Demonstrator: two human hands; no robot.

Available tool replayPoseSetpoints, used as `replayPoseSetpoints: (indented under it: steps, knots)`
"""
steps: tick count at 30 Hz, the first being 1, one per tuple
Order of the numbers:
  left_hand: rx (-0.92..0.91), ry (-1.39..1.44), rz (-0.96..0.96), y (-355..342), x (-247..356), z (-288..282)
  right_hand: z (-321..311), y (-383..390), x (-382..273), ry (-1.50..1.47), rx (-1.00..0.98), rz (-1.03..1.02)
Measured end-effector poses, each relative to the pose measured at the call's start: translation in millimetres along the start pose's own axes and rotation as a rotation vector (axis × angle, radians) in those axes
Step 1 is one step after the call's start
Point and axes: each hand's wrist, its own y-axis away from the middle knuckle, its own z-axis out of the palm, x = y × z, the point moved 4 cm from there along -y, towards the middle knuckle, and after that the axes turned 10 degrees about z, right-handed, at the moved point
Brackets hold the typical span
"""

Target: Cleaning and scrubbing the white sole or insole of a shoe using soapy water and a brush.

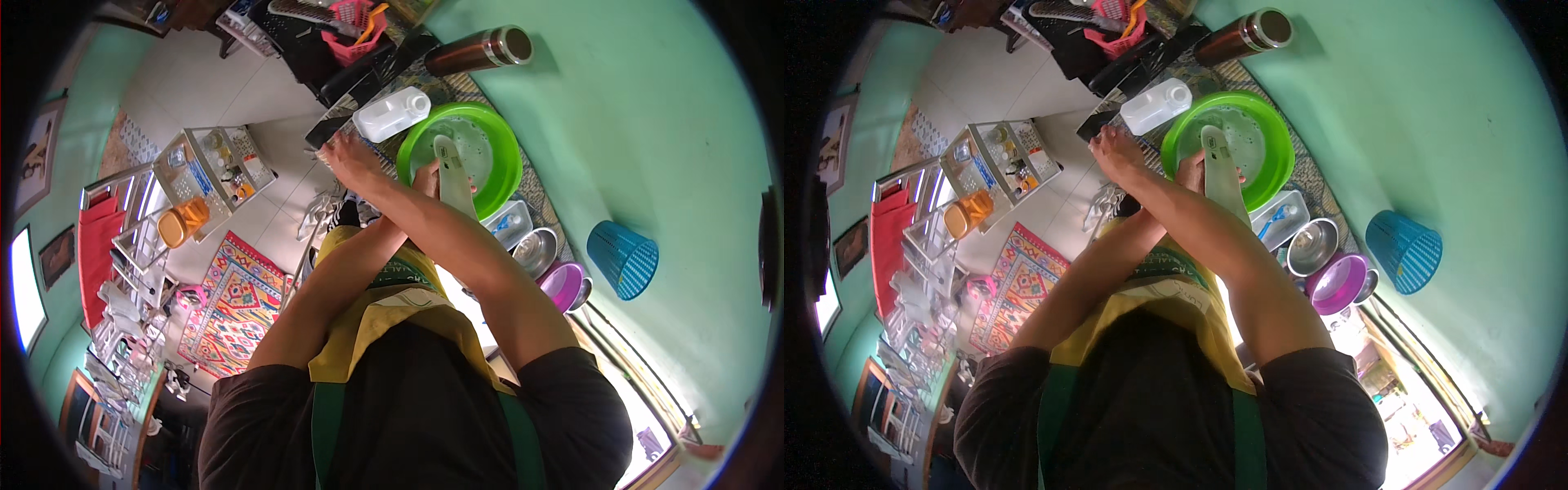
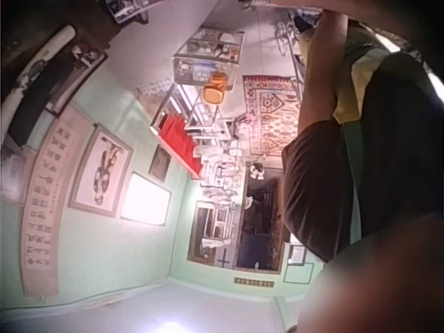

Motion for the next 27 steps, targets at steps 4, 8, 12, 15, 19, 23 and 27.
replayPoseSetpoints:
  steps: [4, 8, 12, 15, 19, 23, 27]
  knots:
    - [0.091, -0.068, 0.009, 17.6, -1.8, -3.7, -80.2, 24.3, -24.0, -0.248, -0.188, -0.062]
    - [0.199, -0.217, 0.008, 19.2, -9.2, -12.9, -149.7, 46.5, -9.8, -0.416, -0.211, 0.029]
    - [0.146, -0.246, 0.076, 33.5, -2.5, -32.5, -205.4, 80.7, 22.6, -0.462, 0.075, 0.204]
    - [-0.228, 0.355, 0.356, 42.8, 16.0, -39.5, -242.4, 110.3, 67.4, -0.671, 0.277, 0.175]
    - [-0.147, -0.418, 0.061, 39.8, 29.3, 32.7, -272.5, 173.0, 129.8, -0.593, 0.407, 0.361]
    - [-0.162, -0.386, -0.085, 49.1, 35.1, 55.7, -274.3, 215.0, 154.7, -0.583, 0.427, 0.453]
    - [-0.264, -0.334, -0.078, 51.2, 41.4, 68.3, -281.8, 238.3, 155.2, -0.699, 0.461, 0.503]
